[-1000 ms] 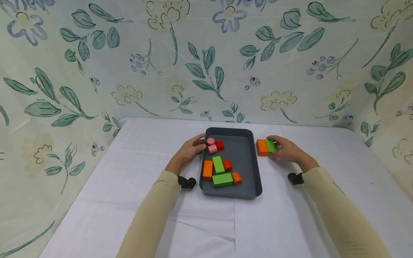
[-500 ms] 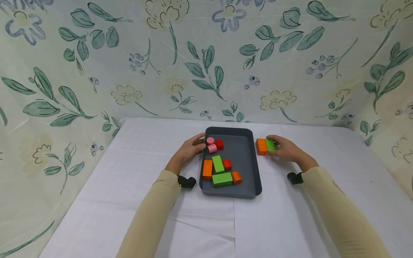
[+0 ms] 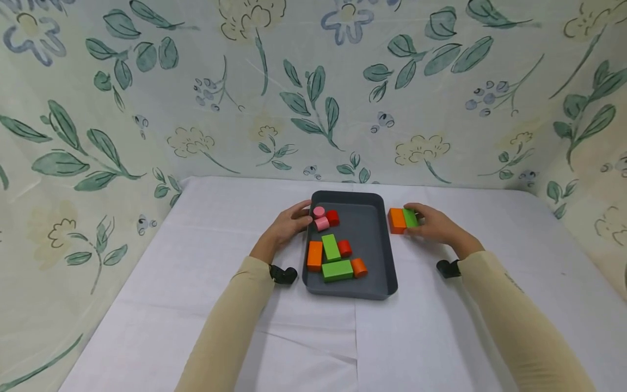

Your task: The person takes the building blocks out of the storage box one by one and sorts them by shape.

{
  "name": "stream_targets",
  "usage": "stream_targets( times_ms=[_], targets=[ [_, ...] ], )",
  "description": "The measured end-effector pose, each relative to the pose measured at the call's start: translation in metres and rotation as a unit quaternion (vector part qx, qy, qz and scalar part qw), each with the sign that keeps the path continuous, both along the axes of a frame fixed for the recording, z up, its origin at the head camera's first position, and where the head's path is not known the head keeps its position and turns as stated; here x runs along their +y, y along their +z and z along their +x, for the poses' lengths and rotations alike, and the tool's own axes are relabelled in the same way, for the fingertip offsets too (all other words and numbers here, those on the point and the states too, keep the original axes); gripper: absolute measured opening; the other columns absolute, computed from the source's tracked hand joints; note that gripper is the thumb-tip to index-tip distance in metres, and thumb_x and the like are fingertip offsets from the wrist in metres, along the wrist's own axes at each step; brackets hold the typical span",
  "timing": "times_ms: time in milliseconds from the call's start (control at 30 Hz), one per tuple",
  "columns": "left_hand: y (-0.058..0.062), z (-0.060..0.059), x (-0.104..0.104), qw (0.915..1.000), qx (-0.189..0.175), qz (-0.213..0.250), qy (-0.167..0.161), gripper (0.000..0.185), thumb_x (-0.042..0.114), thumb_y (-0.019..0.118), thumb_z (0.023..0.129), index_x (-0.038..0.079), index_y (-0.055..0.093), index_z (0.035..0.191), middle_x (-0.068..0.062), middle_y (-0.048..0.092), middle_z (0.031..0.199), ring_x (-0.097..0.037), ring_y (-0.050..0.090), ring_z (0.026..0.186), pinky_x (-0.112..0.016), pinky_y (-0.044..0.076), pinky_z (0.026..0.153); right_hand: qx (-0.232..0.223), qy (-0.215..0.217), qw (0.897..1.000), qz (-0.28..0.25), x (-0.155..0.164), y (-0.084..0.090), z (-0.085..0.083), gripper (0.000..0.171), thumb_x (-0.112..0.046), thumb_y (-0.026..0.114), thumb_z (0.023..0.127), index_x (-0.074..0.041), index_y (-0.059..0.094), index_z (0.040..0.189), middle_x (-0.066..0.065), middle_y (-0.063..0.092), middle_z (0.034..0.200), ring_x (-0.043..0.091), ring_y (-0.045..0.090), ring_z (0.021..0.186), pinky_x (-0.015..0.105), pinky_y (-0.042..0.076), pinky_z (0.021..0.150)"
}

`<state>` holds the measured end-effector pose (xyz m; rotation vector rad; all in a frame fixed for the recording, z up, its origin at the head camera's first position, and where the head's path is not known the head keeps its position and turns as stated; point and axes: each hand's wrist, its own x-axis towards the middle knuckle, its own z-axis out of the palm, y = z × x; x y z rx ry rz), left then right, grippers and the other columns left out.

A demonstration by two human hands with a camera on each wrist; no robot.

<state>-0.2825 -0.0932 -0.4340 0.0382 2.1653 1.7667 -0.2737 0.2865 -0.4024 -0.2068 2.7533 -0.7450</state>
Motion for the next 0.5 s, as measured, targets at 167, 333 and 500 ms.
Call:
stream_targets(
  times_ms=[167, 333, 500],
  targets=[
    [0.000, 0.001, 0.001, 1.0000, 0.000, 0.008, -0.001, 0.058, 0.018, 0.059, 0.097, 0.034, 0.042, 0.150, -0.008, 0.040, 0.158, -0.029, 0.043, 0.143, -0.046, 0.032, 0.122, -0.003, 0.005, 1.000, 0.003, 0.000, 0.005, 0.003, 0.076, -0.022, 0.067, 0.090, -0.005, 0.029, 0.154, 0.029, 0.034, 0.153, 0.048, 0.038, 0.133, 0.068, 0.032, 0.113],
    [0.001, 0.002, 0.001, 1.0000, -0.004, -0.003, -0.001, 0.058, 0.021, 0.060, 0.097, 0.036, 0.041, 0.150, -0.007, 0.041, 0.158, -0.028, 0.042, 0.144, -0.047, 0.031, 0.123, 0.037, 0.024, 0.999, 0.028, -0.012, 0.028, 0.016, 0.076, -0.022, 0.068, 0.090, -0.002, 0.031, 0.153, 0.030, 0.029, 0.156, 0.049, 0.034, 0.137, 0.068, 0.034, 0.111],
    [0.000, 0.002, 0.000, 1.0000, 0.000, 0.005, 0.000, 0.058, 0.019, 0.060, 0.098, 0.035, 0.041, 0.150, -0.008, 0.041, 0.158, -0.029, 0.043, 0.143, -0.047, 0.032, 0.122, 0.111, 0.067, 0.991, 0.036, -0.040, 0.061, 0.033, 0.064, -0.017, 0.066, 0.091, -0.004, 0.041, 0.148, 0.026, 0.035, 0.155, 0.046, 0.032, 0.141, 0.068, 0.030, 0.114]
  ],
)
